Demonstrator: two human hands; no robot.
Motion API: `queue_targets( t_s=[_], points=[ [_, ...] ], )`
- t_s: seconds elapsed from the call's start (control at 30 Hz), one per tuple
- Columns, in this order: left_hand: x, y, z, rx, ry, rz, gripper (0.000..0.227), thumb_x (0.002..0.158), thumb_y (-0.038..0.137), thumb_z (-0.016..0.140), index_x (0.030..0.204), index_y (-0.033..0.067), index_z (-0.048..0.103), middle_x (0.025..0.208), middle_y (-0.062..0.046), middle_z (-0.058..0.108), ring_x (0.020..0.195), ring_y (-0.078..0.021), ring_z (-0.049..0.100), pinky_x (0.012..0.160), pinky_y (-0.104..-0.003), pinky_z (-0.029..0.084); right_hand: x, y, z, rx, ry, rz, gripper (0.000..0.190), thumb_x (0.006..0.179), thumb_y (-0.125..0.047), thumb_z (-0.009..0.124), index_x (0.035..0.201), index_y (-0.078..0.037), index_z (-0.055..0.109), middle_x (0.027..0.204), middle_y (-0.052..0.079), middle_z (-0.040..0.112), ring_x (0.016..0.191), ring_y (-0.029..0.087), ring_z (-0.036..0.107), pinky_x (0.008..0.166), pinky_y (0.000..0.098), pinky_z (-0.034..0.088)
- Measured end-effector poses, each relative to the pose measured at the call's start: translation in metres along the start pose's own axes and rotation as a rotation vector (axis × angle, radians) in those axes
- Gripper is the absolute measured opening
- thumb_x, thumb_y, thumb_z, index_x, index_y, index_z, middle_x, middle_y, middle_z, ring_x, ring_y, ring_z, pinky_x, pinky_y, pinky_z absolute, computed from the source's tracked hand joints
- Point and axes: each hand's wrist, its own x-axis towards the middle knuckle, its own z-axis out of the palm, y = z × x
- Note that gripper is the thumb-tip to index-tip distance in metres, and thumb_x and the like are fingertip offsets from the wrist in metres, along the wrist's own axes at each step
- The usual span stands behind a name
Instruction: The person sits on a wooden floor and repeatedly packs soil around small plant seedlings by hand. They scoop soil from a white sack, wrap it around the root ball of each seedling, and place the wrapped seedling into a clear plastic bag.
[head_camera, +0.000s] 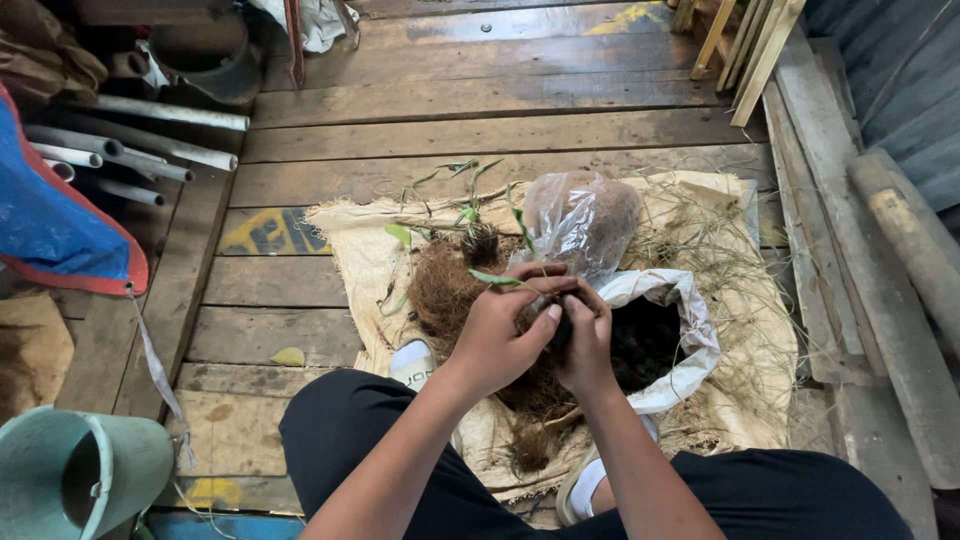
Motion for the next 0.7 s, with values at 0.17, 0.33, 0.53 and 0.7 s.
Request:
queue_targets(
  t_s=[0.17,0.33,0.53,0.7],
  points=[
    [0.0,0.0,0.001,0.017,0.015,-0.016,0.028,0.095,0.012,0.066,0.121,0.0022,0.073,0.131,-0.015,0.07,0.119,-0.0297,0.07,0.101,-0.039,0.055,-0.006,-0.005,0.01,0.002,-0.083,-0.09,0.022,0.101,-0.009,0.05,0.113,0.002,0.064,0.104,0.007,0.065,0.094,0.014,0.063,0.082,0.0297,0.053],
    [-0.001,-0.004,0.003,0.026,0.034,-0.007,0.025,0.098,0.013,0.066,0.119,0.0029,0.074,0.128,-0.015,0.072,0.12,-0.029,0.07,0.102,-0.039,0.055,-0.008,-0.008,0.015,0.225,0.06,0.09,0.032,0.093,-0.022,0.039,0.108,-0.007,0.064,0.103,0.006,0.068,0.096,0.015,0.067,0.084,0.0308,0.055],
    [-0.002,-0.007,0.007,0.04,0.053,0.027,0.024,0.097,0.014,0.067,0.116,0.0023,0.075,0.128,-0.016,0.071,0.12,-0.0308,0.07,0.102,-0.04,0.054,-0.001,0.011,-0.008,0.022,-0.125,-0.143,0.022,0.107,-0.011,0.049,0.121,0.003,0.059,0.113,0.01,0.061,0.102,0.019,0.058,0.093,0.0352,0.049],
    [0.0,-0.008,0.008,0.079,0.088,-0.013,0.027,0.095,0.016,0.07,0.118,0.0031,0.073,0.129,-0.018,0.068,0.119,-0.0314,0.068,0.104,-0.041,0.053,-0.004,-0.003,0.004,0.11,-0.07,-0.066,0.03,0.1,-0.017,0.048,0.127,-0.004,0.055,0.121,0.012,0.06,0.111,0.019,0.063,0.097,0.0335,0.054]
  ],
)
